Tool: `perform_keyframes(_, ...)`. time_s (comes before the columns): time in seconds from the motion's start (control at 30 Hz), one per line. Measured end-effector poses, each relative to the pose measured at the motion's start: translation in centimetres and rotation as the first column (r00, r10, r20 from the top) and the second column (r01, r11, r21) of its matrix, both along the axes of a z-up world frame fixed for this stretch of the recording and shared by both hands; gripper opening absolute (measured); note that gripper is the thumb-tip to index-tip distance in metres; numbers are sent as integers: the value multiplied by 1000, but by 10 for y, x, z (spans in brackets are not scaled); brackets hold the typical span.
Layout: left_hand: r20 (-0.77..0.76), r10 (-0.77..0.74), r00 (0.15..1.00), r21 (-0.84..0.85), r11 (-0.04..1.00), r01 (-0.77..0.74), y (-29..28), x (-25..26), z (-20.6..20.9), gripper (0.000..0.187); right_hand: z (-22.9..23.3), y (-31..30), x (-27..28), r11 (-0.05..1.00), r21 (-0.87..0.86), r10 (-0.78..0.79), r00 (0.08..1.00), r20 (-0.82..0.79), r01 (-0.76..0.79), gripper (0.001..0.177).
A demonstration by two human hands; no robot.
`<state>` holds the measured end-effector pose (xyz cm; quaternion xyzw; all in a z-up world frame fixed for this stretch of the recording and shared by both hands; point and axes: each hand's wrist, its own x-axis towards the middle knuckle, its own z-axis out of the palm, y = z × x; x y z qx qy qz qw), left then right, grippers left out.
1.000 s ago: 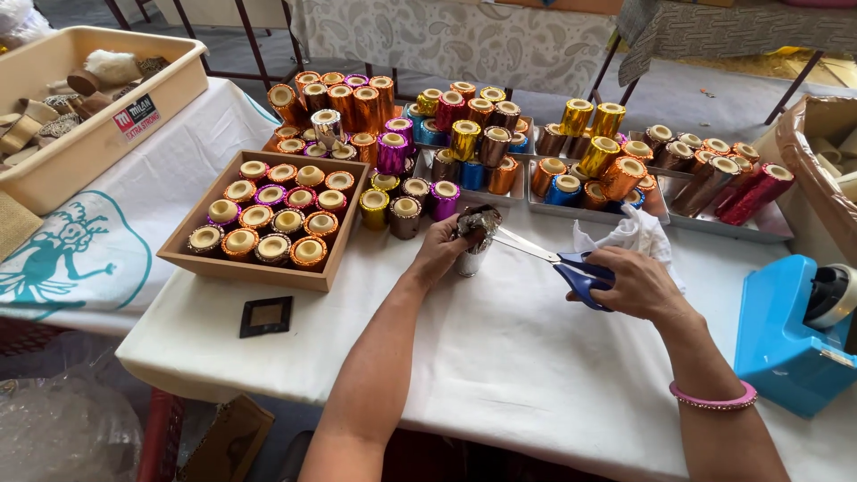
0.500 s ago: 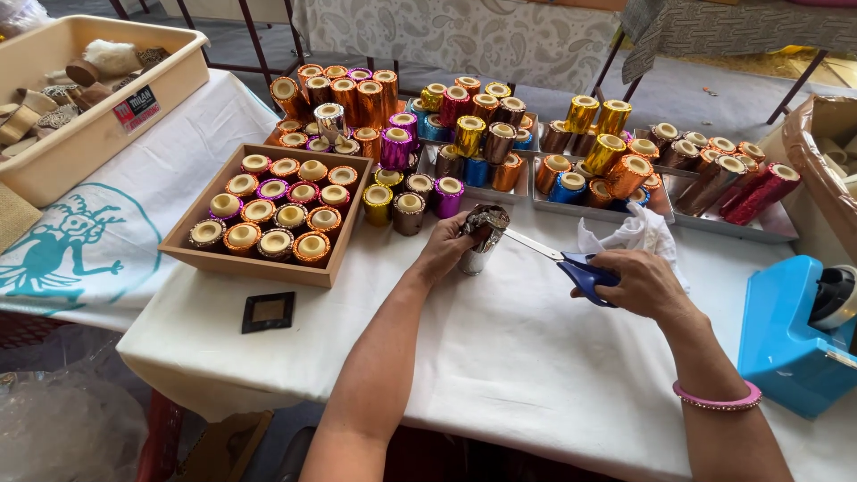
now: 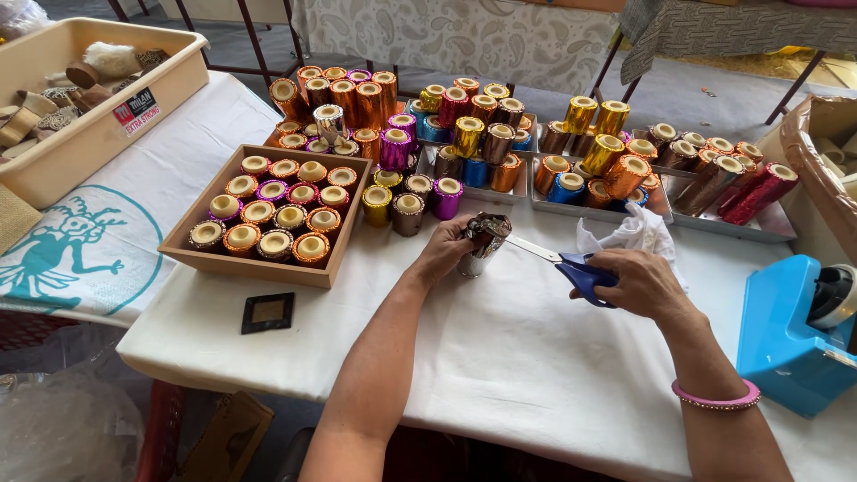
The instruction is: Wrapping decorative cylindrical wooden or plastic parts in shiny foil and wiping them clean.
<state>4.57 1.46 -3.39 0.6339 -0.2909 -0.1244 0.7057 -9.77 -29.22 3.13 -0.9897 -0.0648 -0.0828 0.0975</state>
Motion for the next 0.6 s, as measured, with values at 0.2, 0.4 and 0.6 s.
perform_keyframes(0.2, -11, 9, 1000, 10, 1000, -9, -1, 7, -11, 24, -7, -7, 3, 999, -23, 30, 999, 45, -29, 29)
perform_keyframes(0.4, -18, -51, 999, -2, 999, 51, -3, 4, -5, 24, -1, -2, 2, 997, -27, 77, 993, 88, -75, 31)
perform_keyframes(0.6, -1, -64, 998, -13, 998, 64, -2, 2, -3, 24, -1, -1, 1, 999, -31, 40, 999, 32, -39, 26)
